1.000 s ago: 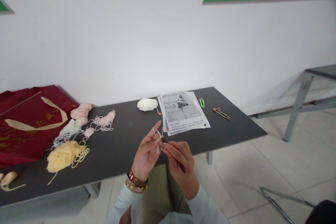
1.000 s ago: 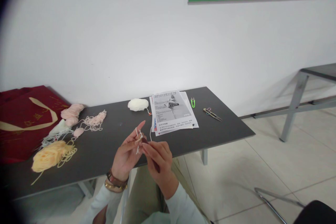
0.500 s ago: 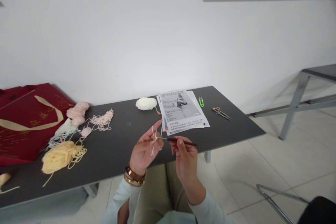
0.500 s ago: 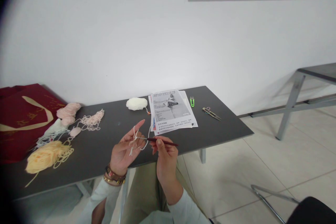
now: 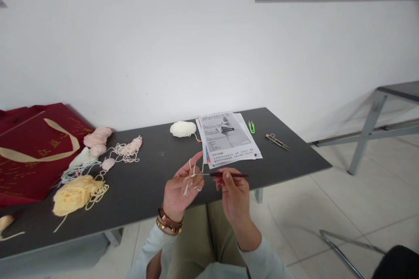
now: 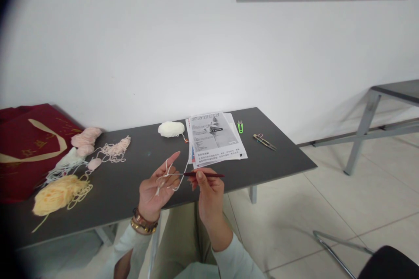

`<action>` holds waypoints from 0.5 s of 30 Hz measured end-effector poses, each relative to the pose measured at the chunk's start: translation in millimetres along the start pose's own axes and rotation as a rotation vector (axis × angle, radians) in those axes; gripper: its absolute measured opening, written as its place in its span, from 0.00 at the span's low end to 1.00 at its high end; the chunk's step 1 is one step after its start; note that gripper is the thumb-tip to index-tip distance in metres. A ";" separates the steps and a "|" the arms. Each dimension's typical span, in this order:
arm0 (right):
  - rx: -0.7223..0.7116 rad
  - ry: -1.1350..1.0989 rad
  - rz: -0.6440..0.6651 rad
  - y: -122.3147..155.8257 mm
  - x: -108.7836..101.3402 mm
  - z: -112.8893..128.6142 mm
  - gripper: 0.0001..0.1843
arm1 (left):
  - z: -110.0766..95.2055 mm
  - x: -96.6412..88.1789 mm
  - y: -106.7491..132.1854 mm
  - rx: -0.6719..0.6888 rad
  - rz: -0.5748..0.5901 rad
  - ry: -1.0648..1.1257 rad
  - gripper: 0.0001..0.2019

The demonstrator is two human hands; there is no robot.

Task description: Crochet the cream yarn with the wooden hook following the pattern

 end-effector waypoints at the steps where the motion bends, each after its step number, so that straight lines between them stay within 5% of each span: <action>1: -0.007 0.006 0.004 -0.3 0.0 0.9 0.07 | -0.2 -0.5 0.5 0.000 -0.003 0.004 0.34; 7: -0.003 -0.018 0.032 -4.4 -1.1 3.1 0.07 | -1.2 -3.0 0.2 -0.008 -0.023 0.003 0.34; 15: 0.221 -0.184 0.074 -2.8 4.7 -19.6 0.08 | 0.5 -7.2 -3.6 0.025 -0.029 -0.103 0.30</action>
Point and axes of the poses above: each hand's wrist, its own y-axis away from the middle knuckle, its own x-axis out of the palm, z = x × y, the point moved 9 cm from there along -y, towards the middle knuckle, and after that the axes turned 10 degrees about x, right-handed, at the moved point
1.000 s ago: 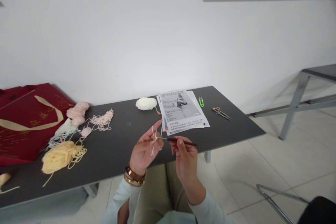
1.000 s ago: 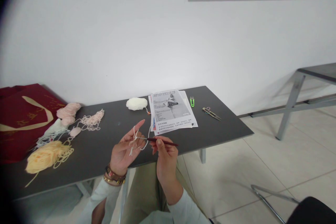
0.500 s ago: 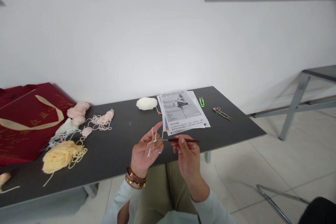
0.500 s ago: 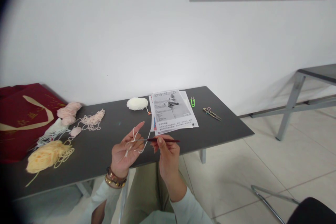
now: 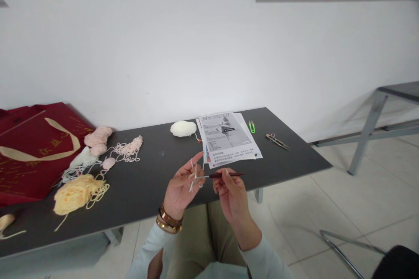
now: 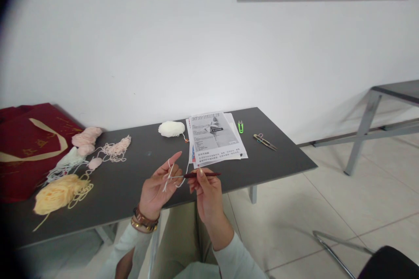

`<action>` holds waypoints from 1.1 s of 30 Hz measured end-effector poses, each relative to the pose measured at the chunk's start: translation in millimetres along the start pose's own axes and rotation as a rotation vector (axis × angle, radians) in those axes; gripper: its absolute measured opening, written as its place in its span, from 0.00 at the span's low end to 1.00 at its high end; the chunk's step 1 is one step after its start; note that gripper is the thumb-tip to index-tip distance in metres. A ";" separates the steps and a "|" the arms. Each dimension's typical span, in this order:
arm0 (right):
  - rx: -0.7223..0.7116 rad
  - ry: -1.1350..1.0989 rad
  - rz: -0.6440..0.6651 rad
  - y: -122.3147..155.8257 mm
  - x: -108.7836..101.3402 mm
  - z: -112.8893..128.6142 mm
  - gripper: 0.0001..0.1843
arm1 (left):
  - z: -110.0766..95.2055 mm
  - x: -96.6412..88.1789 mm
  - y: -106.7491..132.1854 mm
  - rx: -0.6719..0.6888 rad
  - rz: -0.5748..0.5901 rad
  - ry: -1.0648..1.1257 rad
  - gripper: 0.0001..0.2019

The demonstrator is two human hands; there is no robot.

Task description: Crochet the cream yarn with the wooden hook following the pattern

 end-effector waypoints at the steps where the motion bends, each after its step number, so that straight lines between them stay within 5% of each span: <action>1: 0.011 -0.003 -0.004 1.2 0.6 -2.0 0.08 | 0.1 0.8 -0.3 0.002 0.005 -0.017 0.30; 12: -0.089 0.075 -0.034 8.8 6.9 3.9 0.08 | 3.6 4.2 6.2 -0.030 0.039 -0.199 0.32; 33: 0.203 -0.145 -0.020 0.4 5.2 -24.1 0.10 | -6.7 10.3 8.6 0.021 0.067 -0.266 0.40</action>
Point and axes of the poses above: each hand's wrist, its own y-axis away from the middle knuckle, its own x-axis out of the palm, z = x × y, the point moved 9 cm from there along -y, towards the middle knuckle, and after that the axes turned 10 degrees about x, right-handed, at the moved point
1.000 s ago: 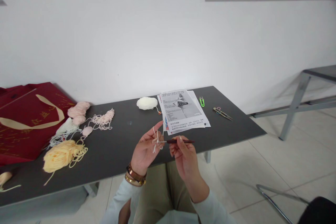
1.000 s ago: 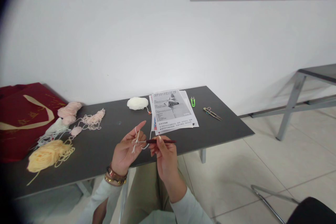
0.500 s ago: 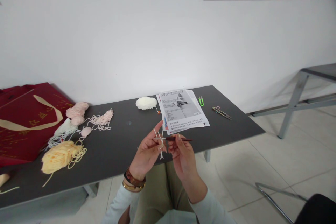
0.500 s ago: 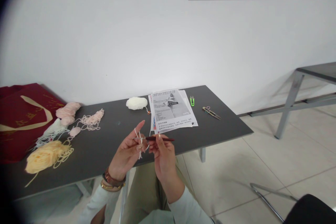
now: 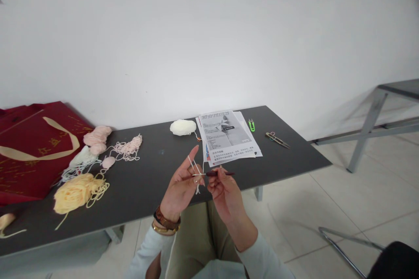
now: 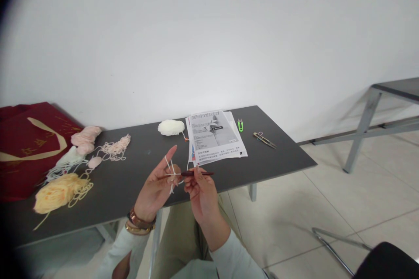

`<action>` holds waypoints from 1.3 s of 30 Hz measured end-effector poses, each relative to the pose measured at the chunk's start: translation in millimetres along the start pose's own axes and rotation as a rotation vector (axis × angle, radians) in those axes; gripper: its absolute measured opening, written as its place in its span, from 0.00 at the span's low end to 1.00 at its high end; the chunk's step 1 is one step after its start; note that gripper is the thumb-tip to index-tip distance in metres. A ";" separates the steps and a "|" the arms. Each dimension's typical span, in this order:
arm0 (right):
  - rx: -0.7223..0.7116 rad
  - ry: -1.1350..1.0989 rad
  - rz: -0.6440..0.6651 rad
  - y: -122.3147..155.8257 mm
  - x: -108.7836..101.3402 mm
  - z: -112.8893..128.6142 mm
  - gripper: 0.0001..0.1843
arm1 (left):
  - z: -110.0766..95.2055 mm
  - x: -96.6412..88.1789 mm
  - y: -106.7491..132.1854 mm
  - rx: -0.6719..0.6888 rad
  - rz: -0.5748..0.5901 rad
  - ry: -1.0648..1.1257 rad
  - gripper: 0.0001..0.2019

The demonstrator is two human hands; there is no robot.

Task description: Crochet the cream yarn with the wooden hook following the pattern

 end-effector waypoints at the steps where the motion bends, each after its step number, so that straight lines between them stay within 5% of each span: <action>1: 0.007 -0.008 0.011 -0.1 0.3 -0.6 0.09 | -0.4 0.1 -0.2 0.000 0.000 0.003 0.40; 18: 0.125 -0.125 0.036 1.2 0.5 -15.4 0.12 | -6.3 12.4 8.2 0.020 0.086 -0.116 0.41; 31: 0.029 0.052 -0.041 0.3 0.5 0.7 0.15 | -8.1 -4.0 10.3 0.069 0.021 -0.129 0.37; 39: 0.113 0.029 0.036 -3.7 2.0 -5.7 0.12 | -12.5 -0.7 8.1 0.031 0.046 -0.114 0.42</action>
Point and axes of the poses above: each hand's wrist, its own y-axis away from the middle knuckle, its own x-axis out of the palm, z = x × y, the point moved 9 cm from there along -y, towards the middle knuckle, and after that the axes turned 10 degrees about x, right-handed, at the moved point
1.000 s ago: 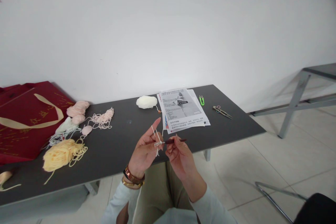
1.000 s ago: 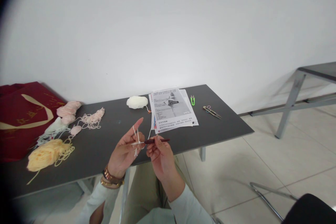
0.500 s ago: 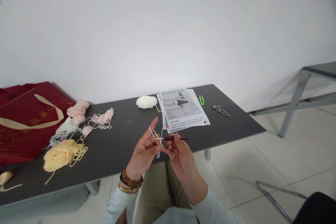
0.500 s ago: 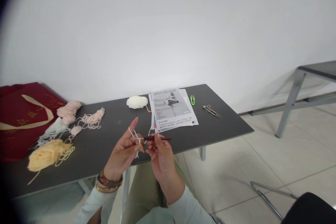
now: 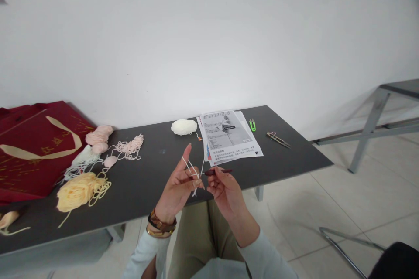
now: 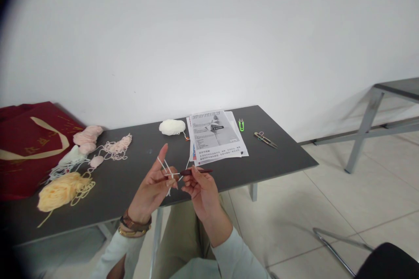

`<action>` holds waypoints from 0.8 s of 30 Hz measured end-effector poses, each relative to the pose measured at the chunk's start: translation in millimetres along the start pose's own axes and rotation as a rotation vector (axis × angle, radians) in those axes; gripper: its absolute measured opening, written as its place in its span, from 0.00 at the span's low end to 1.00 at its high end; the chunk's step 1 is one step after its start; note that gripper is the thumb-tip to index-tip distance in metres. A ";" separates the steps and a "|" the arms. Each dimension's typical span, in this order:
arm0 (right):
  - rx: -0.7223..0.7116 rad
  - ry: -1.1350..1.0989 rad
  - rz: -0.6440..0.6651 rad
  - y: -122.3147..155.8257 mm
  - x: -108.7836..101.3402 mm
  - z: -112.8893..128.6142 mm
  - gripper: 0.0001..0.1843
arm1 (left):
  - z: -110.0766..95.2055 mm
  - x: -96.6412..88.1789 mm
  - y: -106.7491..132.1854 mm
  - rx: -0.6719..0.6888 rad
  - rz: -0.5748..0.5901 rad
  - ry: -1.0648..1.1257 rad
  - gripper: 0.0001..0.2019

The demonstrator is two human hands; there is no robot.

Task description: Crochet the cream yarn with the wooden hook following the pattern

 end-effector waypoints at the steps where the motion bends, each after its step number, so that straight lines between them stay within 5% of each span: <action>1: 0.014 -0.014 0.010 -0.5 0.1 -2.2 0.12 | 0.4 0.2 -0.2 -0.005 0.006 0.009 0.43; 7: 0.030 -0.077 -0.014 -1.0 -2.5 -8.0 0.12 | 3.0 -2.0 1.6 -0.024 0.004 -0.007 0.41; 16: -0.142 0.064 -0.071 1.8 -3.8 11.4 0.12 | 2.3 -9.6 1.5 -0.054 -0.014 -0.127 0.39; 21: -0.520 0.472 -0.194 24.1 -0.3 35.6 0.06 | 0.9 -14.0 2.3 -0.021 -0.075 -0.286 0.38; 24: -0.906 0.915 -0.147 55.1 28.8 41.9 0.11 | -1.6 -11.5 4.1 0.018 -0.160 -0.289 0.38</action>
Point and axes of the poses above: each hand's wrist, its own y-axis away from the middle knuckle, its own x-axis out of the palm, z = x × y, the point moved 9 cm from there along -y, towards the middle knuckle, and after that the axes turned 10 degrees about x, right-handed, at the moved point
